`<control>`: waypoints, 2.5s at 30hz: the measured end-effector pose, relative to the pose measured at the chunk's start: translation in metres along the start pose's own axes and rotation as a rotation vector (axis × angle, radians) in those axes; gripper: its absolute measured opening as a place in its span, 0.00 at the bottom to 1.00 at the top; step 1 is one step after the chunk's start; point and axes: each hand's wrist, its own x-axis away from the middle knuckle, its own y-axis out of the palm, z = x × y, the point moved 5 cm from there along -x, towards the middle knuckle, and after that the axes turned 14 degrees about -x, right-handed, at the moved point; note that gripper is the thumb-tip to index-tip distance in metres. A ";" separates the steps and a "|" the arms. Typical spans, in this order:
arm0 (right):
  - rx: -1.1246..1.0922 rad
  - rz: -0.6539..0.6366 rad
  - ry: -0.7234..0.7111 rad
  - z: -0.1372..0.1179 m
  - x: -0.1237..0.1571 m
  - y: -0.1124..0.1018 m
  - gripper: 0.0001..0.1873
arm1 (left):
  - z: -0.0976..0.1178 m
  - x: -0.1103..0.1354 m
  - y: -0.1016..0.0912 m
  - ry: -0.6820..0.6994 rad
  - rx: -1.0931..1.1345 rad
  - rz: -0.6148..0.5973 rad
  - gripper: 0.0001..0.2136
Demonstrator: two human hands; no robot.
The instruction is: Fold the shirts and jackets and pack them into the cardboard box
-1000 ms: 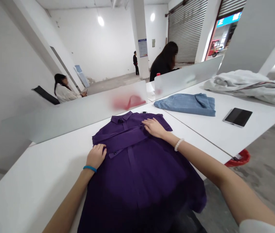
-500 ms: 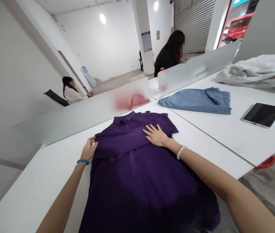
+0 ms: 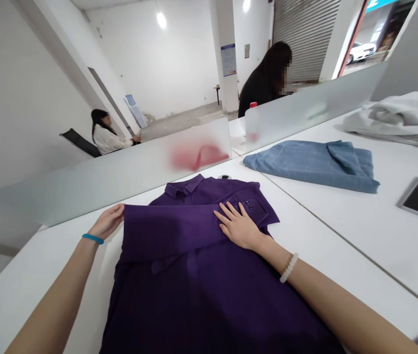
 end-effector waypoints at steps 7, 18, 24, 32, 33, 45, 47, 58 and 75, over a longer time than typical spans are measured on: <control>-0.027 -0.027 0.009 -0.001 0.002 -0.005 0.26 | -0.009 -0.027 0.006 -0.052 -0.145 -0.139 0.17; -0.052 0.077 0.046 0.003 -0.005 -0.028 0.27 | 0.052 0.069 0.088 0.466 -0.907 -0.020 0.25; 0.015 -0.029 0.221 0.039 0.002 -0.014 0.32 | 0.007 0.072 0.098 0.189 -1.049 -0.181 0.34; 0.030 -0.060 0.261 0.040 0.012 -0.019 0.30 | 0.014 0.081 0.094 0.174 -1.109 -0.105 0.30; 0.034 -0.056 0.245 0.037 0.013 -0.020 0.30 | 0.018 0.083 0.093 0.190 -1.126 -0.072 0.28; -0.011 0.032 0.315 0.036 0.020 -0.024 0.35 | 0.057 0.009 0.126 0.216 -1.062 -0.079 0.26; -0.012 0.006 0.309 0.038 0.019 -0.021 0.34 | 0.048 -0.004 0.131 0.144 -1.062 -0.094 0.28; -0.036 -0.038 0.325 0.040 0.017 -0.021 0.36 | 0.026 -0.014 0.115 -0.067 -0.996 0.087 0.36; -0.114 0.035 -0.065 0.005 0.066 -0.044 0.26 | 0.011 0.437 0.084 0.300 -0.893 0.189 0.25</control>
